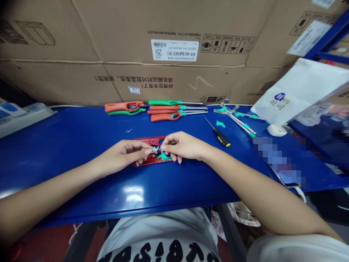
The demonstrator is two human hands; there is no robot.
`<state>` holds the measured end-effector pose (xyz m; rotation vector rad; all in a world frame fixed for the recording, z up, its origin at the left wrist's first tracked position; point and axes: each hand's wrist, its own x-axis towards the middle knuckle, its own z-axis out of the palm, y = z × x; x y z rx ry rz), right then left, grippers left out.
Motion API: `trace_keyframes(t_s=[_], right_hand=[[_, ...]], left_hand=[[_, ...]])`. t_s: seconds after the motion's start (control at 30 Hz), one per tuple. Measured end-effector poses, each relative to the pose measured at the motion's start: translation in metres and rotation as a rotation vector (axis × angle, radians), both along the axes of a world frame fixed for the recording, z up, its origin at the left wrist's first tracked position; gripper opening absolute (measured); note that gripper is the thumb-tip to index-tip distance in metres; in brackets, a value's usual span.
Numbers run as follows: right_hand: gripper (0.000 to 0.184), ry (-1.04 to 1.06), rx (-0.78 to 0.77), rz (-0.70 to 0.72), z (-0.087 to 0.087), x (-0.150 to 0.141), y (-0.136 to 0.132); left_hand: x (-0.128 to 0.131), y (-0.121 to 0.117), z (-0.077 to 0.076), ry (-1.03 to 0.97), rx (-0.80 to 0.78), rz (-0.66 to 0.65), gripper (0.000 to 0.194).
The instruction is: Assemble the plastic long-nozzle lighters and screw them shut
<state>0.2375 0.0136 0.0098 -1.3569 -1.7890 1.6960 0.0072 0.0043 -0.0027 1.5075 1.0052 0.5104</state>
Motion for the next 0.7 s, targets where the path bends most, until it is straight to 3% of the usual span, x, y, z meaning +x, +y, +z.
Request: trace_keyframes(t_s=[0.37,0.7], right_hand=[[0.014,-0.016,0.026,-0.018,-0.0005,-0.0022,-0.0025],[0.016,0.008,0.024,-0.123,-0.002,-0.0087,-0.0076]], left_hand=[[-0.0012,-0.0002,-0.0008,-0.005,0.033,-0.024,0.038],[-0.0007,-0.0014,-0.0011,0.018,0.06,-0.01,0.039]])
